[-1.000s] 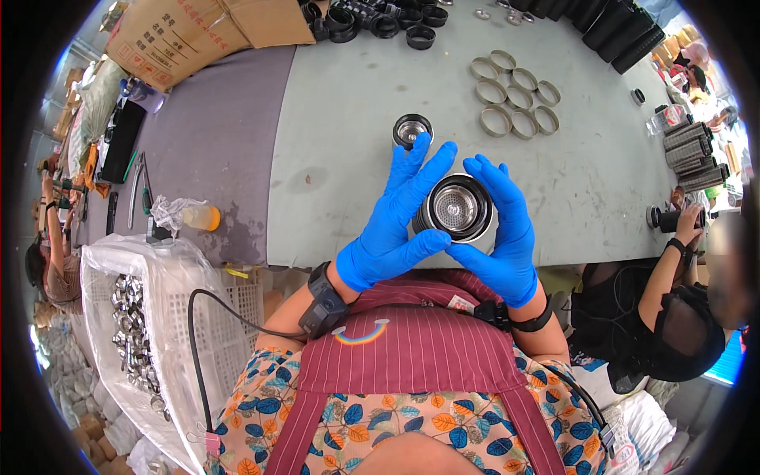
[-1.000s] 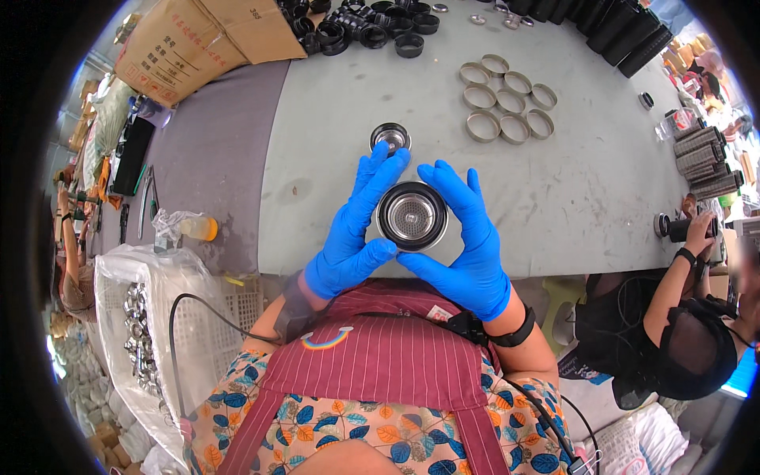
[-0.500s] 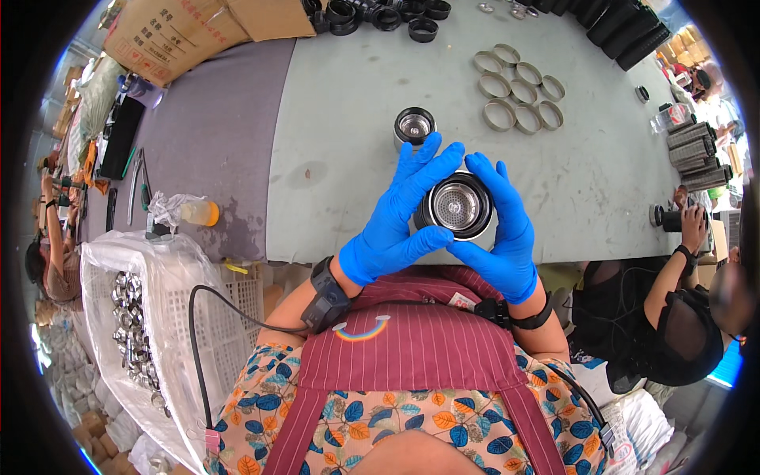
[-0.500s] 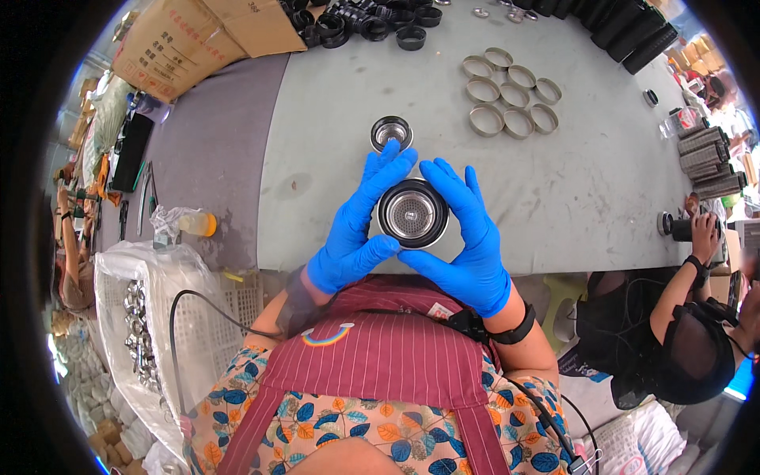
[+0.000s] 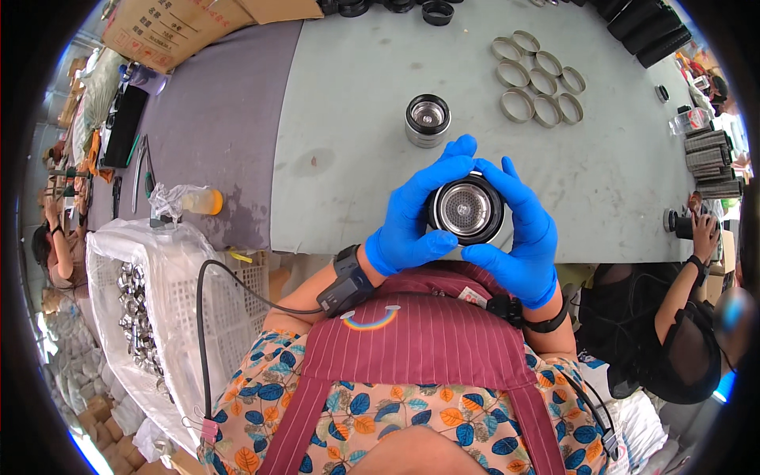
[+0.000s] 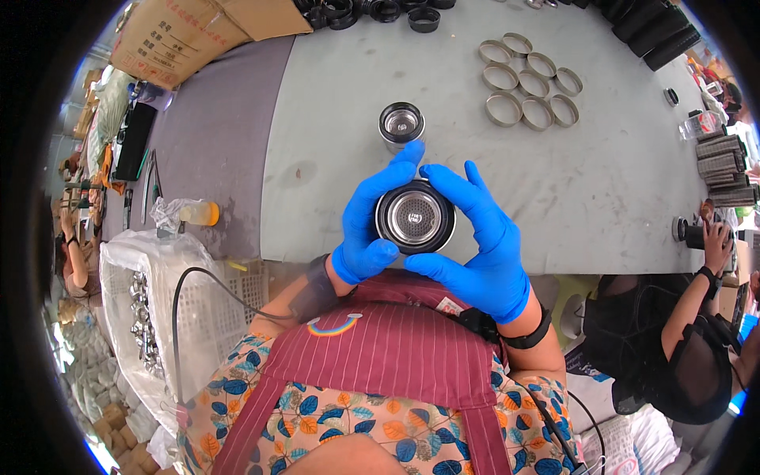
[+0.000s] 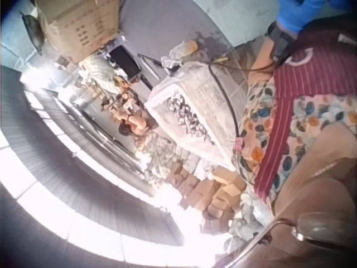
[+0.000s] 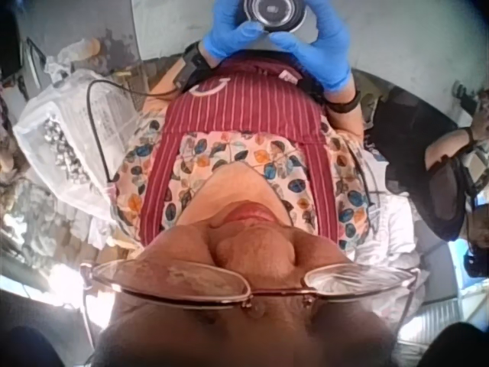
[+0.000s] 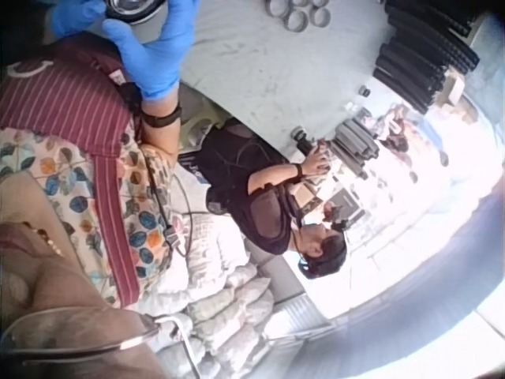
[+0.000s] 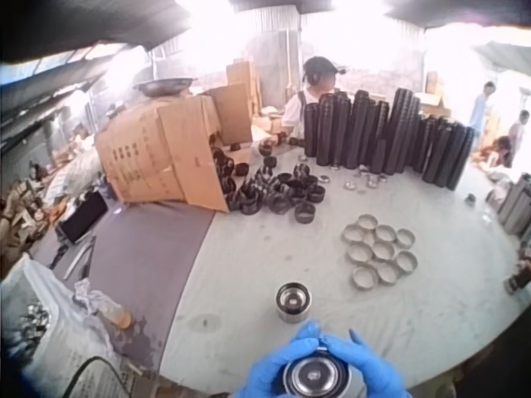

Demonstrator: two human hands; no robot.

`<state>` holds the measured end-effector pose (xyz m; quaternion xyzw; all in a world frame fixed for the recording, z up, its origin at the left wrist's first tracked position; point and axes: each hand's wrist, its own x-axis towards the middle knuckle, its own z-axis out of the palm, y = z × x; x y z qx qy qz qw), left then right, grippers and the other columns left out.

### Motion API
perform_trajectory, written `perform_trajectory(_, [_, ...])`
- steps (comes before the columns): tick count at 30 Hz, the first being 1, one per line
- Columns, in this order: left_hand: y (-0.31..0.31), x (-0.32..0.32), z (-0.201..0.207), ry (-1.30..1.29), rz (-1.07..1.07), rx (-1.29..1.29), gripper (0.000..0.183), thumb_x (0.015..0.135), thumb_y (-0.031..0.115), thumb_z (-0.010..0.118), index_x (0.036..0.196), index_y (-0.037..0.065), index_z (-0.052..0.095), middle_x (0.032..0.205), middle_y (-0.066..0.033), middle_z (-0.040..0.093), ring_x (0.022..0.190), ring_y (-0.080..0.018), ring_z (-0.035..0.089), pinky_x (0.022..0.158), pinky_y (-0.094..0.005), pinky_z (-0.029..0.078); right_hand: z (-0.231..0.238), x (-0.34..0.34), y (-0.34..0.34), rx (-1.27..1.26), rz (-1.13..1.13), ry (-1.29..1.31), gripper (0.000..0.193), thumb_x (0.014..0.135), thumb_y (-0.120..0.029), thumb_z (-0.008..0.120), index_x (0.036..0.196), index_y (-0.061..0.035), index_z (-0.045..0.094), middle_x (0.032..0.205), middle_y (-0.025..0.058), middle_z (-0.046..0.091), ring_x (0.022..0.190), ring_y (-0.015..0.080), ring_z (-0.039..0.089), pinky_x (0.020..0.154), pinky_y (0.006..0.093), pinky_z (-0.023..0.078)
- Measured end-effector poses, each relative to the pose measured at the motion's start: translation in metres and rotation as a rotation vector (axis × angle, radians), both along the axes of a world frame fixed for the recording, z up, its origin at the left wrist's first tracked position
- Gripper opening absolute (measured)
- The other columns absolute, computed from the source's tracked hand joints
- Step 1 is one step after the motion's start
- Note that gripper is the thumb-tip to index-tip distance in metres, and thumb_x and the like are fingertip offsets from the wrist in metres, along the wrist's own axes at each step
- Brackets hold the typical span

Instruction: Assembling and stacking cylindrical metal components.

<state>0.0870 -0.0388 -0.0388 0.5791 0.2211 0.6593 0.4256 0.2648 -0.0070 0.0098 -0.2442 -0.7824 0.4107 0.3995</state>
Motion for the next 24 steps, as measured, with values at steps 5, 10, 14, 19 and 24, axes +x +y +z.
perform_trajectory(5, [0.003,0.001,-0.004,0.015,0.007,0.025,0.075,0.087,0.046,0.065,0.141,0.0,0.039,0.148,-0.0258,0.035,0.144,-0.0376,0.022,0.115,-0.0479,0.02,-0.011,-0.001,0.007,-0.015,0.028,0.097,0.081,0.062,-0.024,0.088,0.132,-0.0032,0.051,0.129,0.0114,0.06,0.123,0.0256,0.055,0.115,0.0534,0.022])
perform_trajectory(10, [0.0,0.006,-0.003,0.008,0.021,0.02,0.074,0.088,0.046,0.062,0.141,0.0,0.039,0.147,-0.0258,0.035,0.143,-0.038,0.023,0.115,-0.0477,0.02,-0.016,-0.001,0.007,-0.034,0.086,0.148,0.086,0.059,-0.02,0.09,0.133,-0.0023,0.05,0.132,0.0133,0.058,0.124,0.0255,0.053,0.114,0.049,0.028])
perform_trajectory(14, [0.0,0.011,-0.005,-0.024,0.081,0.013,0.073,0.09,0.047,0.059,0.142,0.0,0.038,0.147,-0.025,0.036,0.143,-0.0382,0.023,0.115,-0.048,0.02,-0.024,-0.007,-0.003,-0.341,0.091,0.351,0.09,0.059,-0.018,0.091,0.135,-0.0015,0.047,0.137,0.0152,0.053,0.127,0.0259,0.05,0.11,0.0411,0.035])
perform_trajectory(19, [0.002,0.015,-0.007,-0.017,0.113,0.036,0.074,0.09,0.049,0.057,0.142,-0.001,0.038,0.147,-0.025,0.036,0.143,-0.0388,0.023,0.115,-0.048,0.021,-0.026,-0.002,0.0,-0.312,0.091,0.331,0.091,0.059,-0.018,0.091,0.136,-0.001,0.046,0.138,0.0157,0.052,0.127,0.0261,0.05,0.109,0.0401,0.036])
perform_trajectory(24, [0.005,0.011,-0.009,0.087,0.121,0.053,0.078,0.091,0.055,0.052,0.143,0.0,0.032,0.152,-0.0274,0.021,0.142,-0.0366,0.026,0.111,-0.0471,0.032,-0.03,-0.002,0.005,-0.29,0.138,0.326,0.095,0.058,-0.021,0.092,0.138,0.0,0.045,0.139,0.0149,0.051,0.128,0.0265,0.049,0.109,0.0407,0.036])
